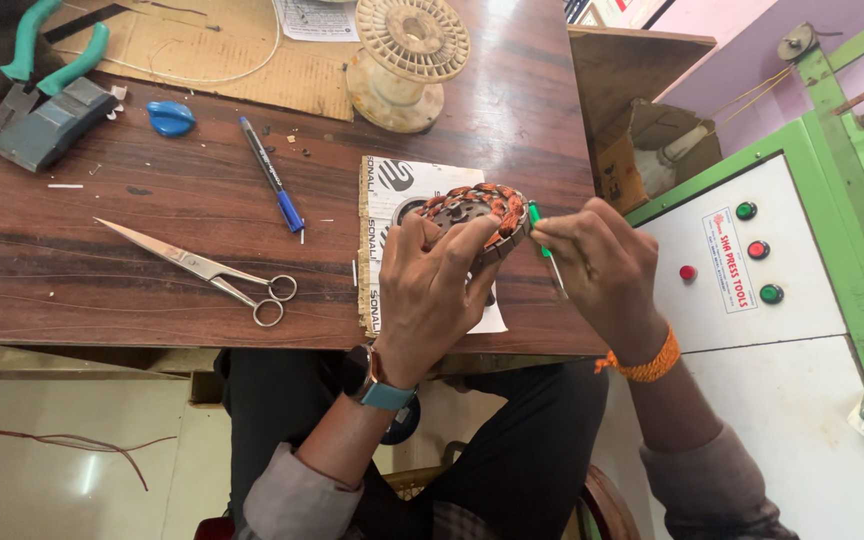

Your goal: The person works at a workbench fitting copper wire coils into a motor stator, pressing and adjusting the windings by hand. They then lift the stator, place it onto a metal shaft hub on the table, and continue pressing the windings into place around the hub.

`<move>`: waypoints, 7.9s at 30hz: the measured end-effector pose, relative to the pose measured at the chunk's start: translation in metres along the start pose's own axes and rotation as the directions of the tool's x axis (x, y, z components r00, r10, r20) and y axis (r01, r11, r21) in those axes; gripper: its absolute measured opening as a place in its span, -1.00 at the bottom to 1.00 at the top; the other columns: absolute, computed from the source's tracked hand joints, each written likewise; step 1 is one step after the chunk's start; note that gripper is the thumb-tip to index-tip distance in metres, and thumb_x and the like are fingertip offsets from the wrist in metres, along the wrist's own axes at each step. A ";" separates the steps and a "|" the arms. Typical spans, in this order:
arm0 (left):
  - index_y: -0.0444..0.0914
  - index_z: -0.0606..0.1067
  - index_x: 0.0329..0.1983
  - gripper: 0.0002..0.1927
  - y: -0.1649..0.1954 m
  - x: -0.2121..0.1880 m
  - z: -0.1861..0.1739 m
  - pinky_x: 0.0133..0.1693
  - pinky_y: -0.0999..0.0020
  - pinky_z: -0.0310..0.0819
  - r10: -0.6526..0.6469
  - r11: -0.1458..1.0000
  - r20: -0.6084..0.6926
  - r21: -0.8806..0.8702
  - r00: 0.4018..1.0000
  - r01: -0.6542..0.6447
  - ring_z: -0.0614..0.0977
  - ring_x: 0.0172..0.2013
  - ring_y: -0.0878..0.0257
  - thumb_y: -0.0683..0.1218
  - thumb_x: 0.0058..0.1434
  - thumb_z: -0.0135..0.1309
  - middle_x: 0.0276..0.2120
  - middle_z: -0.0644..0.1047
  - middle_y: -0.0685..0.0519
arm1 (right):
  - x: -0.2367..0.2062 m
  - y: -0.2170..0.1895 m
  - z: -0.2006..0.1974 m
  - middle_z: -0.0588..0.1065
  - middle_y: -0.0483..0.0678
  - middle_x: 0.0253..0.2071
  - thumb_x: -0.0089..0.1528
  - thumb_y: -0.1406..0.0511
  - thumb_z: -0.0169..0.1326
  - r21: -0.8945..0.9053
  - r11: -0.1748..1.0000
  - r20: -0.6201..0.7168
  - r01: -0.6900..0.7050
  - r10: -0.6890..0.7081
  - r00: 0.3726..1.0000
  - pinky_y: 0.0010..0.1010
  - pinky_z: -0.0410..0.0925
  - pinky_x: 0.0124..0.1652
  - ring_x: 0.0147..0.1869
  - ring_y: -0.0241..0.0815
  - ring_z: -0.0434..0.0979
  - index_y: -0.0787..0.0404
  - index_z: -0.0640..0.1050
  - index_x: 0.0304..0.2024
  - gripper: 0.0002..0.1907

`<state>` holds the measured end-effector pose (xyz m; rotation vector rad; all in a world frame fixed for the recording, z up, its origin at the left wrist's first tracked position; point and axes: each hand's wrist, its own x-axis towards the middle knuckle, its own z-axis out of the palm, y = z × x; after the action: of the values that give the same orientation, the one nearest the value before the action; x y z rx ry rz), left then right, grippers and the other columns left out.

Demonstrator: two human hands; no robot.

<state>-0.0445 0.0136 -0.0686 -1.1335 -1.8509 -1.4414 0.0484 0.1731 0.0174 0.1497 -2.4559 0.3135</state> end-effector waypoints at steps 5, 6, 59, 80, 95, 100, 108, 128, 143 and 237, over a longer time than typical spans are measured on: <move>-0.10 0.30 0.25 -0.38 -0.003 0.001 -0.001 -0.17 0.28 0.30 0.003 1.000 -0.029 0.028 1.000 -0.002 0.43 -0.26 0.25 -0.03 0.23 0.37 -0.15 0.62 0.22 | 0.029 -0.001 0.010 0.52 -0.06 -0.37 0.29 0.40 0.27 -0.012 0.992 0.045 0.126 -0.125 0.991 -0.47 0.39 -0.39 -0.40 -0.29 0.52 0.31 0.59 -0.22 -0.90; -0.09 0.28 0.25 -0.37 -0.003 0.003 -0.003 -0.16 0.26 0.32 -0.030 1.000 -0.020 -0.004 0.999 0.029 0.45 -0.25 0.24 -0.03 0.22 0.37 -0.19 0.61 0.20 | 0.035 -0.001 0.013 0.54 -0.06 -0.37 0.29 0.39 0.27 -0.001 0.992 0.062 0.125 -0.125 0.990 -0.48 0.40 -0.39 -0.40 -0.30 0.54 0.31 0.59 -0.23 -0.90; -0.08 0.50 0.13 -0.60 0.000 0.005 -0.013 -0.18 0.25 0.35 0.061 0.992 0.010 0.106 0.998 -0.062 0.45 -0.23 0.21 -0.08 0.25 0.32 -0.19 0.47 0.19 | 0.017 -0.004 0.009 0.45 -0.07 -0.40 0.25 0.45 0.29 0.010 0.990 0.072 0.141 -0.141 0.987 -0.45 0.36 -0.41 -0.40 -0.30 0.48 0.31 0.58 -0.20 -0.87; -0.27 0.07 0.46 -0.22 -0.031 0.014 -0.018 0.27 0.26 0.50 -0.223 0.417 0.482 -0.738 0.847 0.530 0.58 0.18 0.17 -0.19 0.25 0.18 0.18 0.52 -0.11 | 0.048 -0.011 0.013 0.52 -0.07 -0.40 0.27 0.34 0.31 -0.025 0.981 0.109 0.194 -0.191 0.976 -0.45 0.38 -0.42 -0.41 -0.28 0.56 0.31 0.58 -0.28 -0.83; -0.24 0.01 0.40 -0.22 -0.025 0.021 -0.013 -0.27 0.55 0.30 -0.294 0.546 0.458 -0.640 0.839 0.541 0.37 -0.37 0.46 -0.28 0.24 0.19 -0.21 0.61 0.11 | -0.043 -0.022 0.046 0.41 -0.19 -0.47 0.21 0.44 0.29 0.266 0.927 -0.070 -0.266 0.293 0.953 -0.56 0.10 -0.52 -0.52 -0.50 0.21 0.27 0.55 -0.33 -0.87; -0.23 0.05 0.36 -0.29 -0.013 0.017 -0.008 -0.21 0.49 0.34 -0.200 0.728 0.344 -0.575 0.917 0.374 0.40 -0.29 0.37 -0.30 0.27 0.18 -0.22 0.62 0.08 | -0.060 -0.013 0.047 0.38 -0.18 -0.56 0.22 0.44 0.26 0.361 0.847 -0.024 -0.389 0.426 0.904 -0.54 0.05 -0.54 -0.55 -0.49 0.15 0.29 0.51 -0.40 -0.84; -0.21 0.10 0.32 -0.36 0.012 0.015 0.008 -0.07 0.29 0.57 -0.172 0.857 0.304 -0.423 0.937 0.294 0.70 -0.08 0.22 -0.22 0.29 0.18 -0.14 0.65 0.05 | -0.074 0.006 0.037 0.42 -0.10 -0.55 0.20 0.45 0.25 0.361 0.854 0.007 -0.374 0.398 0.917 -0.49 0.14 -0.52 -0.55 -0.42 0.27 0.34 0.52 -0.35 -0.87; -0.03 0.61 0.12 -0.52 0.039 0.053 0.018 -0.08 0.24 0.47 -0.265 0.962 0.345 0.163 0.900 0.220 0.58 -0.19 0.19 -0.06 0.10 0.40 -0.21 0.64 0.12 | -0.096 0.056 0.025 0.51 -0.26 -0.40 0.29 0.01 0.19 0.623 0.585 0.105 -0.519 0.595 0.797 -0.63 0.32 -0.32 -0.32 -0.54 0.42 0.29 0.60 -0.25 -0.57; -0.07 0.61 0.10 -0.50 0.000 0.065 -0.003 0.09 0.24 0.51 -0.064 0.997 0.416 -0.003 0.907 0.071 0.66 0.10 0.19 -0.22 0.06 0.34 0.04 0.65 0.15 | -0.095 0.057 0.010 0.47 -0.21 -0.46 0.38 0.10 0.14 0.568 0.536 0.088 -0.625 0.715 0.694 -0.58 0.18 -0.37 -0.39 -0.49 0.30 0.33 0.61 -0.26 -0.62; -0.34 0.51 0.09 -0.62 -0.077 0.077 0.014 -0.10 0.39 0.55 -0.389 0.814 0.072 -0.439 0.918 0.380 0.65 -0.15 0.29 0.06 0.46 0.01 -0.23 0.64 -0.01 | -0.046 0.103 0.050 0.52 -0.13 -0.52 0.28 0.13 0.13 0.527 0.509 0.122 -0.680 0.747 0.653 -0.50 0.32 -0.36 -0.40 -0.40 0.45 0.30 0.65 -0.34 -0.65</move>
<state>-0.1485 0.0434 -0.0493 -0.9597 -1.8590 -2.1913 0.0355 0.2606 -0.0684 -0.6835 -2.1053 1.3419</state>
